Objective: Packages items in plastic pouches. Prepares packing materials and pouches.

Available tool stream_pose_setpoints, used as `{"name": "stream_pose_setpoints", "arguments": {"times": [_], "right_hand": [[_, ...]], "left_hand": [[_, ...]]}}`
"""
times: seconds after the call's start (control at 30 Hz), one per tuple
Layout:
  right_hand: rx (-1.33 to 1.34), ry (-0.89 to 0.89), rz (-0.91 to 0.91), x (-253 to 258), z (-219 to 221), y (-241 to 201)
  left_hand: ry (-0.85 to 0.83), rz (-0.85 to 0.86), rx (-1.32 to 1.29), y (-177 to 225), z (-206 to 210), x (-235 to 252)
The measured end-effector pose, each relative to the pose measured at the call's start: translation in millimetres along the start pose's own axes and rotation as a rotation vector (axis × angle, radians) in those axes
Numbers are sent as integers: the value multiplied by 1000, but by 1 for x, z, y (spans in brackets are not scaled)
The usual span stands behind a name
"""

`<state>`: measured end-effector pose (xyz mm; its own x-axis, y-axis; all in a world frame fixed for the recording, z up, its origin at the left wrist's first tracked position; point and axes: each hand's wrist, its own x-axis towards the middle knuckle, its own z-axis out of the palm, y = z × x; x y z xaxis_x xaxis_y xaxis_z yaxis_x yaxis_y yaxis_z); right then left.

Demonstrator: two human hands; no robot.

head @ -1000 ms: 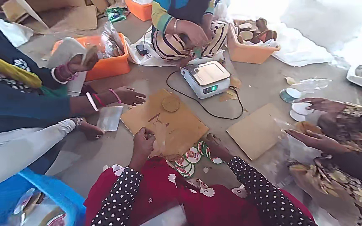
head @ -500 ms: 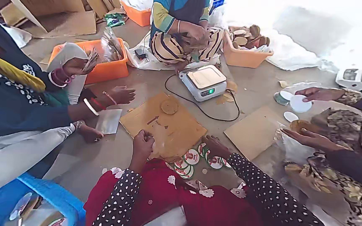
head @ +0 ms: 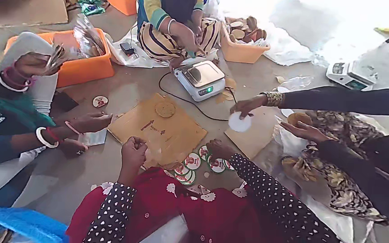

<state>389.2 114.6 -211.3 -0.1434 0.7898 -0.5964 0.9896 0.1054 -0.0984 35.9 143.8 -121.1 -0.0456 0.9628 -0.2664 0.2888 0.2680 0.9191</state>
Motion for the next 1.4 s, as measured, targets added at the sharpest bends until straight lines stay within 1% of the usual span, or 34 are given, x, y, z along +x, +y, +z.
{"name": "stream_pose_setpoints", "arguments": {"times": [0.07,0.13,0.2,0.23,0.33,0.4,0.43,0.53,0.63,0.77,0.87,0.9,0.93,1.0,1.07,1.1,1.17,1.2,1.23,1.27,1.3,1.37,1.4], "right_hand": [[-8,39,41,-6,-2,-7],[32,125,42,-15,-2,-24],[71,213,-56,-28,2,-55],[99,227,-119,-35,6,-75],[132,193,-233,-44,41,-126],[140,159,-216,-39,62,-142],[138,142,-192,-38,65,-145],[135,132,-159,-36,54,-143],[136,166,-140,-33,53,-137],[100,268,-169,-22,56,-125],[116,220,-110,-29,36,-120],[133,239,-89,-36,30,-118],[160,272,-61,-44,24,-115],[232,394,8,-68,9,-104],[303,576,103,-89,-2,-84],[312,678,157,-98,-5,-73],[275,812,260,-109,-7,-51],[240,845,308,-110,-4,-42],[225,817,359,-109,-1,-37],[219,735,403,-108,2,-37],[217,601,433,-105,4,-40],[214,324,421,-96,11,-48],[217,262,394,-88,17,-51]], "left_hand": [[-3,-8,-1,0,0,0],[-5,-5,-6,1,0,0],[-8,1,-16,1,0,0],[-12,7,-16,2,0,0],[-20,24,-10,1,-1,1],[-14,26,-25,0,-1,1],[-12,25,-28,0,-2,1],[0,19,-21,2,-4,0],[0,20,-11,5,-3,-1],[3,19,-50,5,-1,-1],[6,2,-69,5,-2,-2],[8,5,-75,4,-3,-1],[8,10,-75,2,-5,-1],[10,23,-74,2,-7,-2],[13,30,-75,3,-6,-3],[11,35,-74,3,-6,-2],[2,36,-67,3,-5,-1],[-3,32,-63,4,-4,0],[-14,30,-64,4,-3,0],[-19,32,-69,4,-3,-1],[-17,34,-77,4,-3,-1],[-15,21,-74,5,-3,-3],[-11,18,-63,5,-4,-3]]}}
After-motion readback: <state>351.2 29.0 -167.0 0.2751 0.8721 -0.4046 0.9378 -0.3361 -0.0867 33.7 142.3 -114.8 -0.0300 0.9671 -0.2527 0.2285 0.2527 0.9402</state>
